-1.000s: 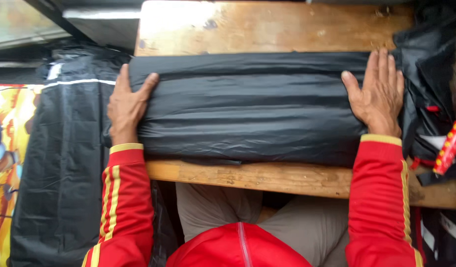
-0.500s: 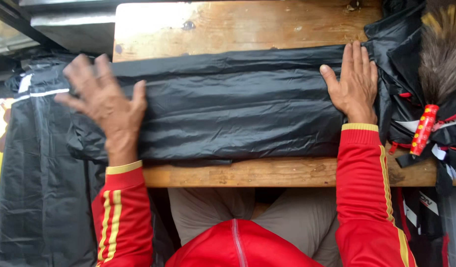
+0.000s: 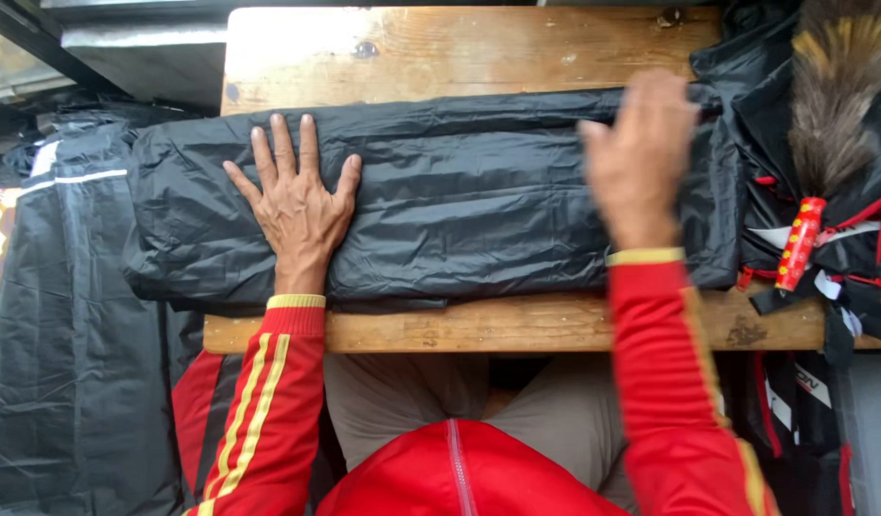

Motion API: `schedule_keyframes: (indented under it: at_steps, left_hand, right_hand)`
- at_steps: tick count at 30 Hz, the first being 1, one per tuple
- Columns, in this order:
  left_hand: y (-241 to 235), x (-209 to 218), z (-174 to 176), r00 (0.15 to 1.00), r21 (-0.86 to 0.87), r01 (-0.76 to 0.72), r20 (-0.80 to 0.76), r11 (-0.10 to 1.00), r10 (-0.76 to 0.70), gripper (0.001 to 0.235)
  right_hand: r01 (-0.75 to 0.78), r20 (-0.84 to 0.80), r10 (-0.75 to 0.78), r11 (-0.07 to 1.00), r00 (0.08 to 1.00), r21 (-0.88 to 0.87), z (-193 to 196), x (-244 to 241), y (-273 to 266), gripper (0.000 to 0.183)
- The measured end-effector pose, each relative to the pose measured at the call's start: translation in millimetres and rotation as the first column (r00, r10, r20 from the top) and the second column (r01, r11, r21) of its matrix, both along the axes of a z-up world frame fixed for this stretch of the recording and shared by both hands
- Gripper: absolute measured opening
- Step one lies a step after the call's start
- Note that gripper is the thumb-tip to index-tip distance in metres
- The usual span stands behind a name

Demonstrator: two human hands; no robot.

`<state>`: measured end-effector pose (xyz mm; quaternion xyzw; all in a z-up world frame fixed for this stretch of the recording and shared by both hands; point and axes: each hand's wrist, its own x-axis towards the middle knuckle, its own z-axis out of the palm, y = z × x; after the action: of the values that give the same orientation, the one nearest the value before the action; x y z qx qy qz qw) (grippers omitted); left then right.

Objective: The person rolls a large black fabric sheet on a wooden table, repeatedly smoothing it with both hands. They then use a feather duster to wipe the rolled fabric's surface multiple times, alternating between smoothing and dusting until the roll is compact.

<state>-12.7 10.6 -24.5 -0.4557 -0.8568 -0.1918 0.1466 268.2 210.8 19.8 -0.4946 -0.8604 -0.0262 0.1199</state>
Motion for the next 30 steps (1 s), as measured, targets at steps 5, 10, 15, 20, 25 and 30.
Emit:
schedule_keyframes:
  at_steps: [5, 10, 15, 20, 25, 30]
  left_hand:
    - [-1.6, 1.3, -2.4, 0.998, -0.005, 0.009, -0.055, 1.000, -0.009, 0.067]
    - [-2.2, -4.7, -4.3, 0.995, 0.016, 0.067, -0.080, 0.998, -0.065, 0.065]
    - [-4.0, -2.9, 0.8, 0.995, -0.025, 0.098, -0.028, 0.995, -0.099, 0.063]
    - [-5.5, -0.3, 11.2, 0.986, -0.056, 0.115, 0.127, 0.992, -0.107, 0.069]
    - [-3.9, -2.6, 6.4, 0.989, -0.037, 0.098, 0.114, 0.994, -0.094, 0.067]
    - [-3.9, -2.8, 2.9, 0.993, -0.045, 0.087, 0.079, 0.995, -0.083, 0.067]
  right_hand:
    - [-0.311, -0.118, 0.327, 0.940, 0.937, 0.140, 14.0, -111.0, -140.9, 0.075]
    - [-0.343, -0.288, 0.353, 0.935, 0.890, 0.086, -47.6, -140.8, -184.4, 0.080]
    - [-0.353, -0.112, 0.367, 0.927, 0.924, 0.126, -51.8, -74.9, -141.7, 0.076]
    - [-0.355, -0.078, 0.357, 0.934, 0.931, 0.036, -6.5, -4.0, -94.4, 0.076]
    - [-0.076, 0.055, 0.094, 0.962, 0.994, -0.264, -16.6, 79.1, -50.5, 0.075]
    - [-0.060, 0.000, 0.061, 0.987, 0.998, -0.152, -38.7, 111.1, -39.7, 0.067]
